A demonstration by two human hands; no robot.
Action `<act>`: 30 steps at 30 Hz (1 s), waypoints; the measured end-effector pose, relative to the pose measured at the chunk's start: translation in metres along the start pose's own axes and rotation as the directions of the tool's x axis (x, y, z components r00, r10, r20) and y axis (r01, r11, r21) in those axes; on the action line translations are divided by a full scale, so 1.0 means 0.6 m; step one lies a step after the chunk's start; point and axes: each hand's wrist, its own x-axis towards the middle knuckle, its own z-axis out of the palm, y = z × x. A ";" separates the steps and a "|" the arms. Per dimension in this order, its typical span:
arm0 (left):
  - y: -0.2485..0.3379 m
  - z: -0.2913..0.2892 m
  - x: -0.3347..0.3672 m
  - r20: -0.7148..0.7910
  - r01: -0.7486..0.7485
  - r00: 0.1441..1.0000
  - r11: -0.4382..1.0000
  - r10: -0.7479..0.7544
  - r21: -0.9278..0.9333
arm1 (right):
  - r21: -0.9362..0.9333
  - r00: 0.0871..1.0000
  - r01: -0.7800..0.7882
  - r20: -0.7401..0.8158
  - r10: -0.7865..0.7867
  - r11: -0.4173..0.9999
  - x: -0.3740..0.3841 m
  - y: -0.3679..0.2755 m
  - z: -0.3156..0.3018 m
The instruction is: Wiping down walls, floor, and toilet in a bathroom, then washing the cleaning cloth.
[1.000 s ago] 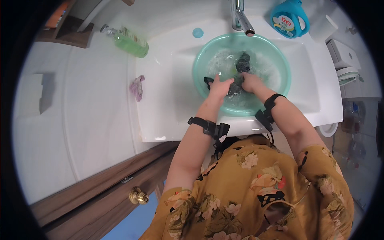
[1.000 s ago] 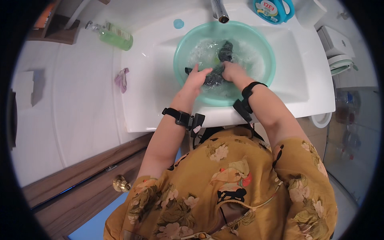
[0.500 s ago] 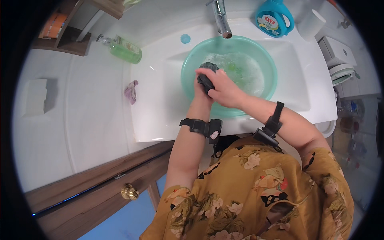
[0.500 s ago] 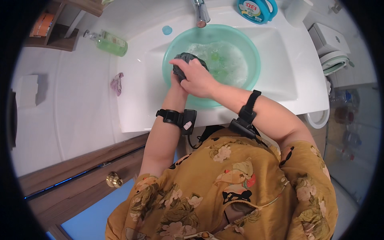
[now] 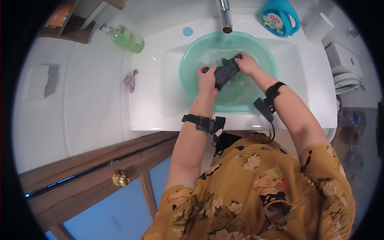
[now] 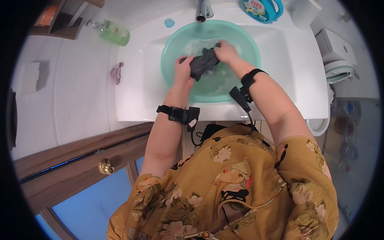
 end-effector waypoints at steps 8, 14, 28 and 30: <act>0.036 -0.069 0.004 -0.052 0.164 0.982 0.957 -0.181 -0.238 | -0.354 0.963 0.240 0.203 -0.177 0.904 -0.043 -0.039 0.009; 0.042 -0.072 -0.013 0.081 0.221 0.972 0.975 -0.219 -0.011 | -0.487 0.863 0.439 0.462 -0.204 0.755 -0.037 -0.023 0.085; 0.028 -0.042 -0.002 0.483 0.355 0.859 0.880 -0.173 -0.316 | 0.621 0.880 0.168 0.256 -0.401 0.766 -0.098 -0.236 -0.160; 0.055 -0.003 -0.019 0.572 0.366 0.820 0.751 0.018 -0.549 | 0.774 0.904 0.087 0.203 -0.376 0.627 -0.111 -0.250 -0.174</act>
